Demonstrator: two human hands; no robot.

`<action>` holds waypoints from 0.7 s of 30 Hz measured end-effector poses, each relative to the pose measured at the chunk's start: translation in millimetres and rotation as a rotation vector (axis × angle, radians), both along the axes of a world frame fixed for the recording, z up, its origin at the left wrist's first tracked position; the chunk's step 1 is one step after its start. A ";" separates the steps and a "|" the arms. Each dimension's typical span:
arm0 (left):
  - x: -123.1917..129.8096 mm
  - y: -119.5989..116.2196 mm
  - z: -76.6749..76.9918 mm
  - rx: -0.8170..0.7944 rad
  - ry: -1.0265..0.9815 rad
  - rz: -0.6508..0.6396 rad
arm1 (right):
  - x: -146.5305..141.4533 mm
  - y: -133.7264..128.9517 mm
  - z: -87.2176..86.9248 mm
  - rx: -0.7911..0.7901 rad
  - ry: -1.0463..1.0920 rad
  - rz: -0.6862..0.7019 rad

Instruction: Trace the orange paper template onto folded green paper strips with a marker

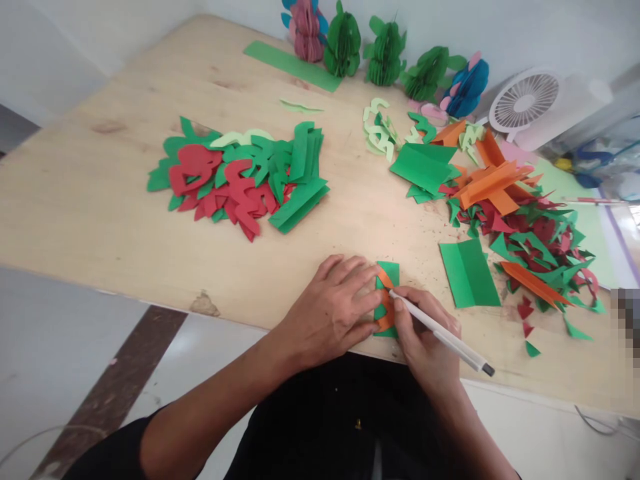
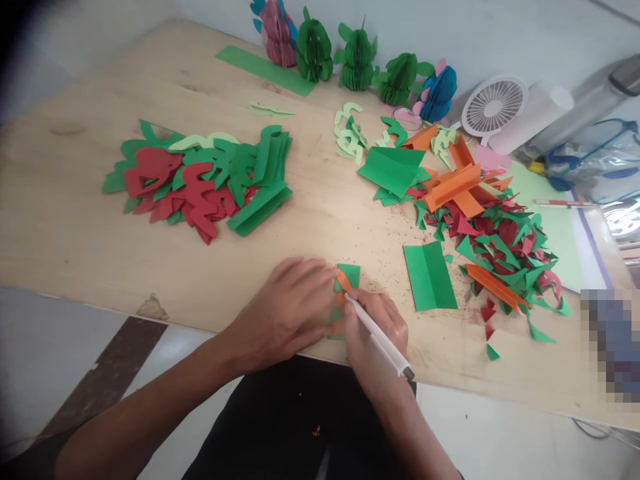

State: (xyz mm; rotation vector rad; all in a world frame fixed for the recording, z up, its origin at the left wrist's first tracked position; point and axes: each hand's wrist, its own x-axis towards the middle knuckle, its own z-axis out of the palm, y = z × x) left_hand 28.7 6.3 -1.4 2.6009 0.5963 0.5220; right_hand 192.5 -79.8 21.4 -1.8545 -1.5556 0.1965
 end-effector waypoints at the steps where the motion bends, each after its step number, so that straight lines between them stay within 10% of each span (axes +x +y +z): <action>1: -0.1 -0.1 0.0 0.000 -0.001 0.002 | 0.2 0.0 0.3 -0.005 -0.001 -0.004; 21: -2.2 0.1 3.9 -0.007 -0.023 0.005 | 4.7 5.9 3.4 -0.182 0.328 -0.017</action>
